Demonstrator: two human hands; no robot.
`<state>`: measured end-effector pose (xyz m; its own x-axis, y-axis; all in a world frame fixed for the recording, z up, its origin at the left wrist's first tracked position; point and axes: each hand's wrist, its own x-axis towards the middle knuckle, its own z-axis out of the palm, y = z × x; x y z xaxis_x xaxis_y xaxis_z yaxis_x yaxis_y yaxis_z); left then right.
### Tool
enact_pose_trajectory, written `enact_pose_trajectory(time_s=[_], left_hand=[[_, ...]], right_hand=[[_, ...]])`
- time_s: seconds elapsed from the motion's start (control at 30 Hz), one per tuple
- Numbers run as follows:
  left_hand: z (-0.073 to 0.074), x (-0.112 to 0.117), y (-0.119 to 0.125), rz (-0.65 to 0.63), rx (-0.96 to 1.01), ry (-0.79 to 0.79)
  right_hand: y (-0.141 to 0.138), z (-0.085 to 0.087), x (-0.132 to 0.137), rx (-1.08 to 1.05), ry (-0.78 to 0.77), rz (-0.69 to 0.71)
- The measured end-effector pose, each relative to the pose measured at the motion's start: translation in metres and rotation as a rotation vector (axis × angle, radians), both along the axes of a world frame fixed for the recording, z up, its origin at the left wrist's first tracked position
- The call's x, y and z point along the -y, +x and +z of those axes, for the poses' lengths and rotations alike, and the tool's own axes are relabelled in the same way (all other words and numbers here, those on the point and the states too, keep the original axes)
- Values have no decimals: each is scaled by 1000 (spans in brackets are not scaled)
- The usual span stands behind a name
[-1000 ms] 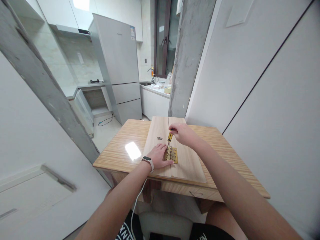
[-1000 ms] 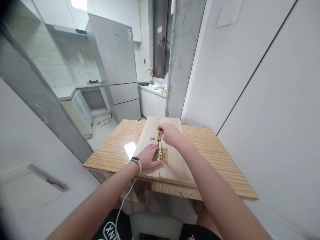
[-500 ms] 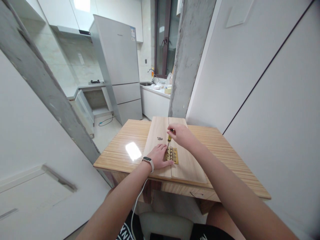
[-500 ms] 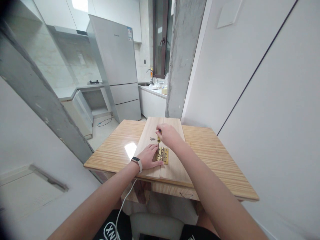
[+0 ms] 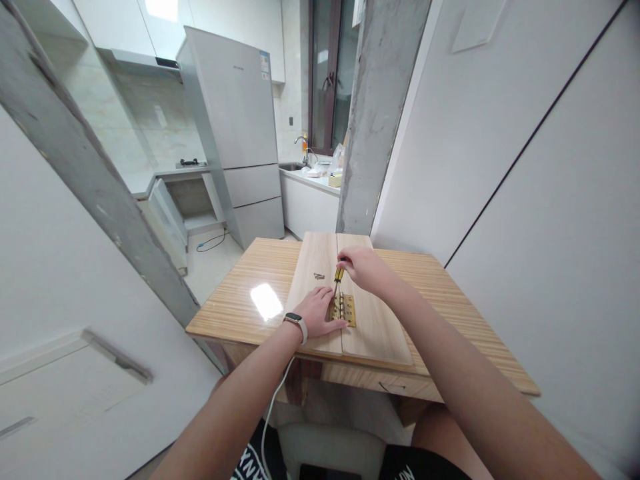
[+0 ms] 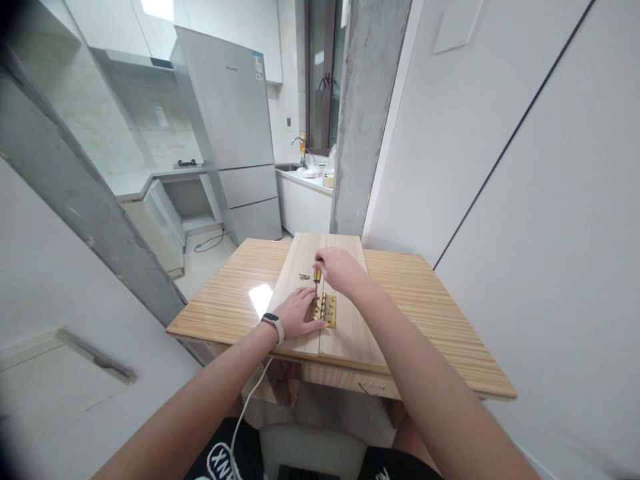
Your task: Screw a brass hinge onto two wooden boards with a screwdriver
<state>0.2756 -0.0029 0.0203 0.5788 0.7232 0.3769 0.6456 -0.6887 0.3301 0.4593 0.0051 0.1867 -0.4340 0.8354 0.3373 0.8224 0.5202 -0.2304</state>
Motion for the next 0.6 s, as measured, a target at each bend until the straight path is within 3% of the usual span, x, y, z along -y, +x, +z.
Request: enact_pose_trajectory(time_s=[0.23, 0.43, 0.6], left_hand=[[1, 1, -1, -3, -5, 7], [1, 1, 0, -1, -1, 0], [0, 0, -1, -2, -2, 2]], right_hand=[[-6, -1, 4, 94, 60, -92], [-2, -6, 0, -8, 90, 11], [2, -3, 1, -55, 2, 32]])
